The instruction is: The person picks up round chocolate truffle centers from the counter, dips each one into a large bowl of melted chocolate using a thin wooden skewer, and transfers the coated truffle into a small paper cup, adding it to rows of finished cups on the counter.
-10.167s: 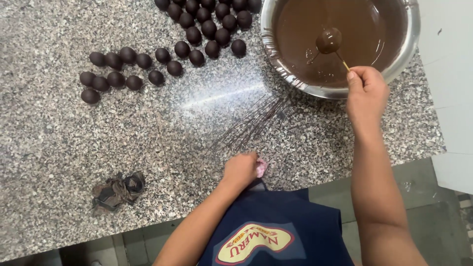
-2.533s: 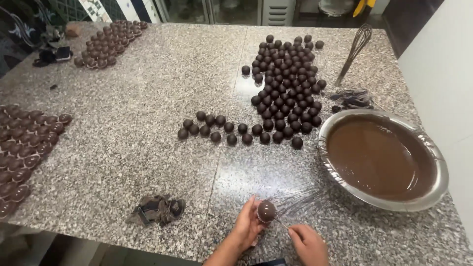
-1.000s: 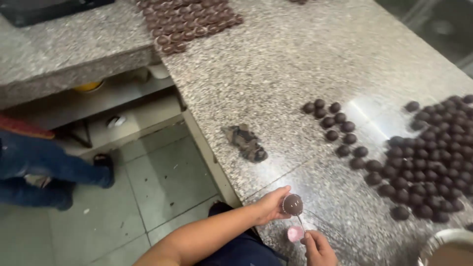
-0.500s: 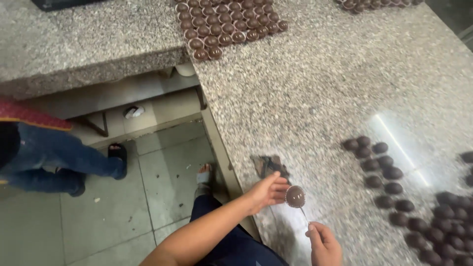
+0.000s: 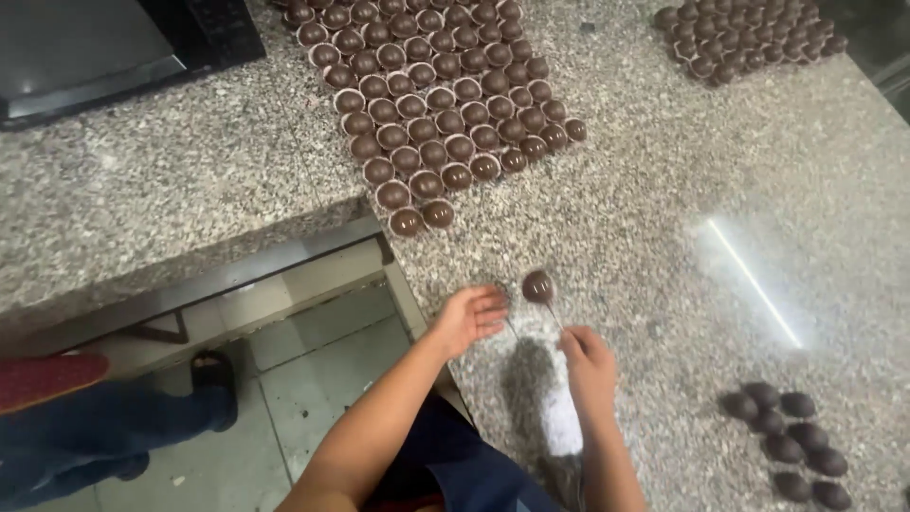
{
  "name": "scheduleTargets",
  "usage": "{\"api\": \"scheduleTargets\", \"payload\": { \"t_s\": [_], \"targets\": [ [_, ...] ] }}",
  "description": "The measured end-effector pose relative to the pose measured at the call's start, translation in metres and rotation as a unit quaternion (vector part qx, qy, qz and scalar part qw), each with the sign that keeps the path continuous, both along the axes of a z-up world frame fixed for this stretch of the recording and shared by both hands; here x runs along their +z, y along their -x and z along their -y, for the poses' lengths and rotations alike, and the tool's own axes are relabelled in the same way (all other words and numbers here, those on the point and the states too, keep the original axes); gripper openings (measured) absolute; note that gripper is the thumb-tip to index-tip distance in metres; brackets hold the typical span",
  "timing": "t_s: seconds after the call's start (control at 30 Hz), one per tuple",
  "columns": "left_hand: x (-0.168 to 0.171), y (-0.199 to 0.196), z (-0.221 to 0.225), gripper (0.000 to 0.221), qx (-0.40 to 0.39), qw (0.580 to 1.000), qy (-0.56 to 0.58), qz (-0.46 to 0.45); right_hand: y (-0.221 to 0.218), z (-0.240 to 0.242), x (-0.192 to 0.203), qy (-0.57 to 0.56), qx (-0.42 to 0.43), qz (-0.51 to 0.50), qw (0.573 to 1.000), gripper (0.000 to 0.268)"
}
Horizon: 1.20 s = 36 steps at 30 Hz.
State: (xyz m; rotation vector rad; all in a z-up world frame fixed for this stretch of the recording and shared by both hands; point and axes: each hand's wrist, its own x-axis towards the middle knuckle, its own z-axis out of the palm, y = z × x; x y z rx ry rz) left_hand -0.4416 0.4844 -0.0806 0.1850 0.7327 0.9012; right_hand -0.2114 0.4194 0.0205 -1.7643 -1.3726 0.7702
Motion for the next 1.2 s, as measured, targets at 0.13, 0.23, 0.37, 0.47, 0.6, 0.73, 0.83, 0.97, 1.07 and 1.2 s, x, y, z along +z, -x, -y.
{"api": "scheduleTargets", "payload": {
  "t_s": [0.13, 0.23, 0.37, 0.47, 0.6, 0.73, 0.83, 0.97, 1.07, 1.2],
  "targets": [
    [-0.021, 0.021, -0.05, 0.056, 0.043, 0.995, -0.012, 0.092, 0.051, -0.083, -0.01, 0.001, 0.039, 0.014, 0.999, 0.021],
    [-0.024, 0.028, -0.07, 0.057, 0.068, 0.989, -0.013, 0.127, 0.072, -0.125, -0.032, 0.007, 0.066, 0.041, 0.997, 0.021],
    [-0.011, 0.029, -0.082, 0.057, 0.063, 0.985, -0.007, 0.16, 0.09, -0.155, -0.049, 0.023, 0.092, 0.01, 0.995, 0.024],
    [-0.001, 0.031, -0.087, 0.054, 0.072, 0.983, -0.013, 0.171, 0.108, -0.163, -0.036, 0.034, 0.091, 0.041, 0.994, 0.02],
    [-0.009, 0.025, -0.095, 0.043, 0.099, 0.971, -0.032, 0.215, 0.119, -0.167, -0.032, 0.112, 0.064, 0.011, 0.992, 0.022],
    [0.012, 0.028, -0.105, 0.041, 0.118, 0.977, -0.016, 0.178, 0.12, -0.171, -0.039, 0.065, 0.103, 0.035, 0.992, 0.02],
    [0.023, 0.029, -0.107, 0.044, 0.119, 0.981, -0.003, 0.153, 0.119, -0.171, -0.042, 0.072, 0.106, 0.046, 0.991, 0.02],
    [0.028, 0.03, -0.108, 0.048, 0.118, 0.984, 0.014, 0.136, 0.116, -0.171, -0.049, 0.067, 0.125, 0.042, 0.989, 0.02],
    [0.017, 0.028, -0.107, 0.046, 0.127, 0.979, 0.012, 0.159, 0.114, -0.169, -0.05, 0.024, 0.137, 0.057, 0.989, 0.018],
    [0.009, 0.028, -0.108, 0.041, 0.15, 0.974, 0.011, 0.171, 0.113, -0.165, -0.041, 0.032, 0.131, 0.124, 0.983, 0.019]
  ]
}}
